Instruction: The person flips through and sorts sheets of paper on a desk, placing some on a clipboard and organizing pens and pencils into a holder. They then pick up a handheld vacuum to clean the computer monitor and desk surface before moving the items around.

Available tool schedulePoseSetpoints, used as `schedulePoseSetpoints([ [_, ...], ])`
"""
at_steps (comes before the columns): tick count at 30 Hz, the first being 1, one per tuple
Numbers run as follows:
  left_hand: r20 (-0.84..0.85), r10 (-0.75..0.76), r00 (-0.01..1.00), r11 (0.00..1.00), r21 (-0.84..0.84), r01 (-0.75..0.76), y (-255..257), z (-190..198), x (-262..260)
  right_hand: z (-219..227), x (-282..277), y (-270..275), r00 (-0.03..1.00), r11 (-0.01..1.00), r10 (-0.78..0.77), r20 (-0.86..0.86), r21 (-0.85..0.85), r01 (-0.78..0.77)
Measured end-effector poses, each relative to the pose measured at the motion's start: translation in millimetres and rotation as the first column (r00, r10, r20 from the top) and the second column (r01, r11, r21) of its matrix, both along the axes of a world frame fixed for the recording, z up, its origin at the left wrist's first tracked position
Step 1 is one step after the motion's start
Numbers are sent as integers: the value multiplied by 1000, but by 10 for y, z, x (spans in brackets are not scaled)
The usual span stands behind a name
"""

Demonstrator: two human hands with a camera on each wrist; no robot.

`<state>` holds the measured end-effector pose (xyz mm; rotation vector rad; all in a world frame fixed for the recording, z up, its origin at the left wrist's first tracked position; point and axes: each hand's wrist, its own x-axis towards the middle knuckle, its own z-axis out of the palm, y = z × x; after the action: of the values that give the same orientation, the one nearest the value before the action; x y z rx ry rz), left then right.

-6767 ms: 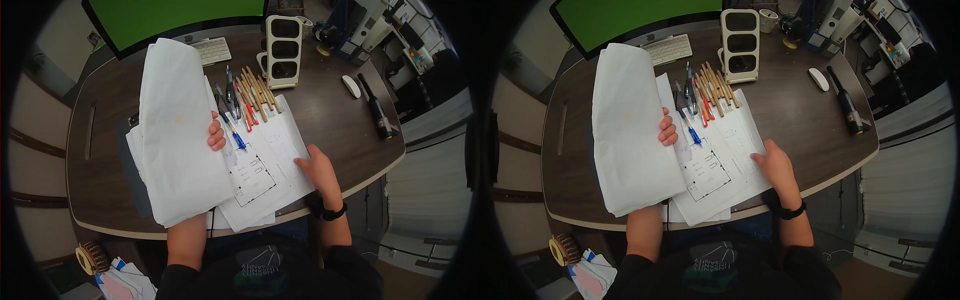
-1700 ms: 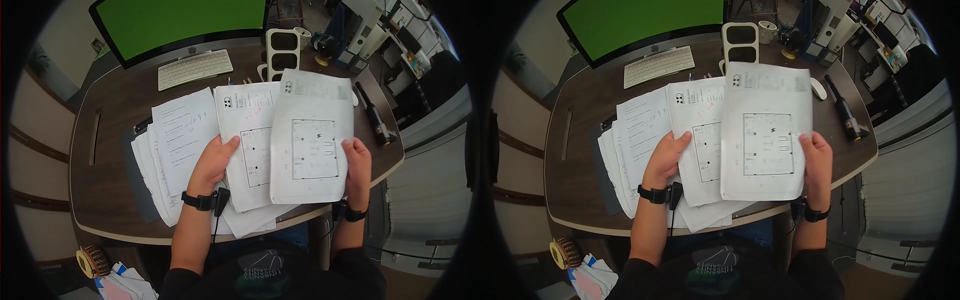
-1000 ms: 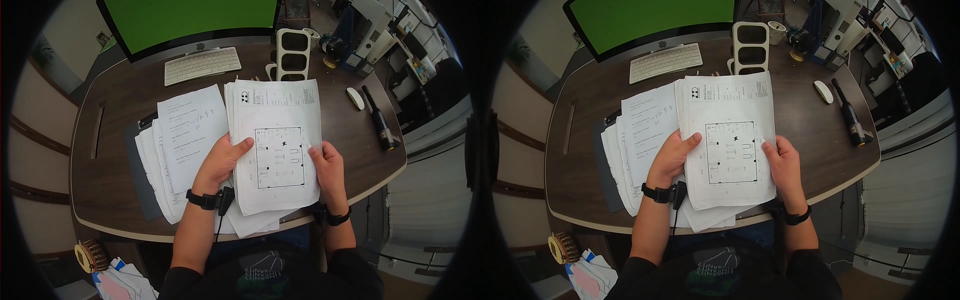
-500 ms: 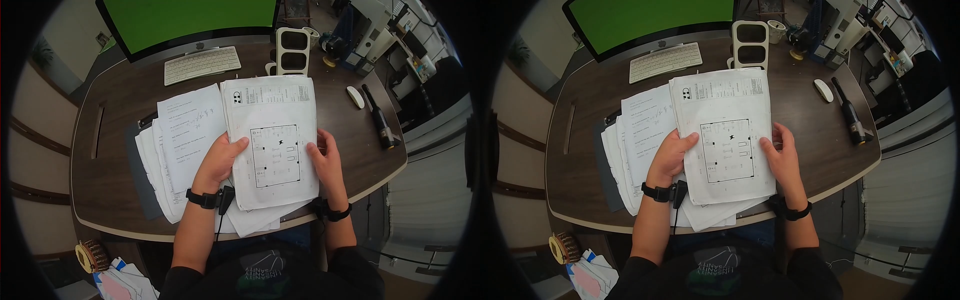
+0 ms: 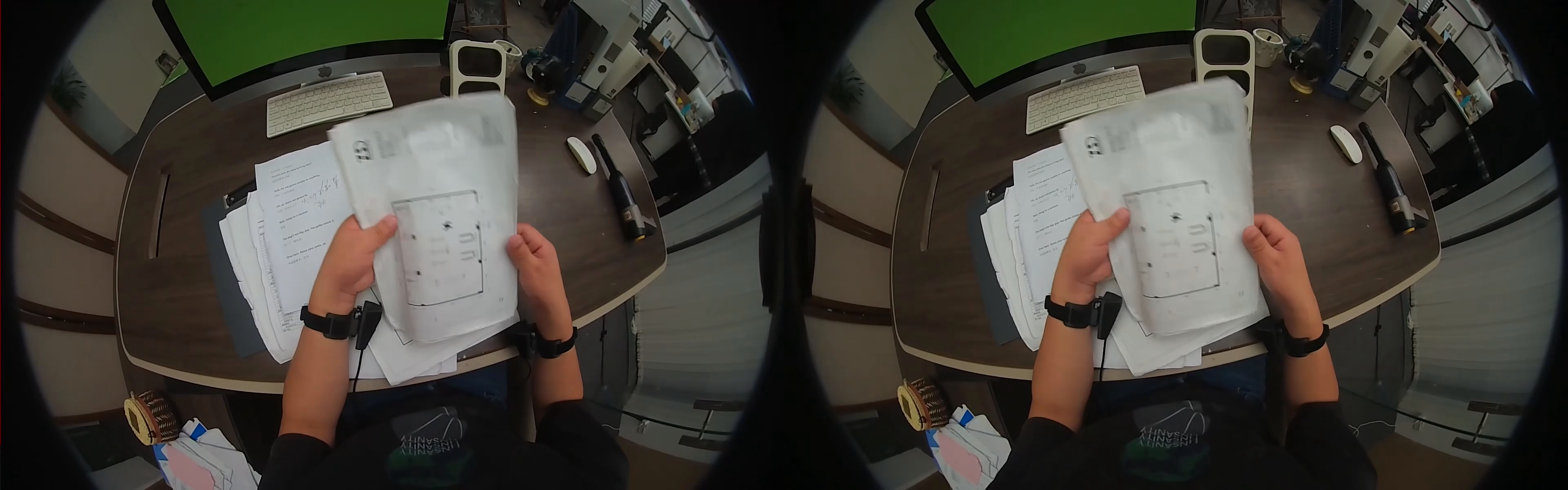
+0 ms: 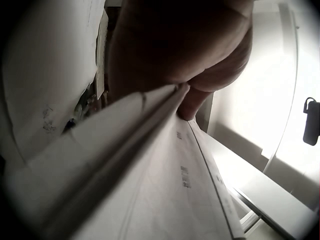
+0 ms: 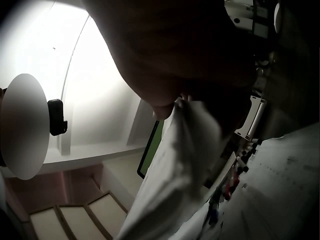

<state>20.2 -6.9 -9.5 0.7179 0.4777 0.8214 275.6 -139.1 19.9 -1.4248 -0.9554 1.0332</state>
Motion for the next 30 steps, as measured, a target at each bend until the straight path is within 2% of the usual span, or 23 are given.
schedulePoseSetpoints([
  [1,71,59,996,998,-27,-57,39,-11,-33,12,32,-16,1000,1000,2,-23,27,-2],
  [4,314,69,947,992,-119,-33,247,-56,-278,-121,114,1,989,991,-122,79,-52,127],
  [5,415,33,909,996,-89,4,255,-43,-296,-198,126,-14,931,985,-105,348,-96,146],
  [7,599,-59,799,996,-20,88,264,17,-323,-227,98,-62,781,974,48,622,-202,101],
  [8,404,154,902,983,-153,-99,122,214,-301,-224,62,-76,672,962,131,729,-257,92],
  [9,286,156,945,984,-123,-125,135,207,-277,-205,-9,-77,664,960,87,743,-241,144],
  [12,151,161,975,983,-108,-146,130,139,-194,-134,-121,-64,716,894,165,678,-409,181],
  [15,278,79,957,995,-73,-61,131,107,-209,-290,-66,-66,710,913,210,672,-394,104],
  [18,483,-32,875,998,-35,55,134,116,-254,-182,-33,-81,798,946,76,598,-295,131],
  [19,471,25,882,998,-67,8,102,150,-232,-147,-1,-94,802,957,-9,597,-227,179],
  [21,313,91,946,993,-101,-62,102,139,-203,62,81,-121,815,958,-65,575,-191,212],
  [24,259,69,963,994,-100,-44,156,-7,-202,290,247,-214,873,961,-125,471,-162,225],
  [26,301,21,953,995,-103,10,192,-92,-215,491,290,-303,900,965,-120,420,-163,204],
  [30,180,63,982,990,-140,-38,162,-46,-150,744,390,-470,879,969,-202,433,-44,245],
])
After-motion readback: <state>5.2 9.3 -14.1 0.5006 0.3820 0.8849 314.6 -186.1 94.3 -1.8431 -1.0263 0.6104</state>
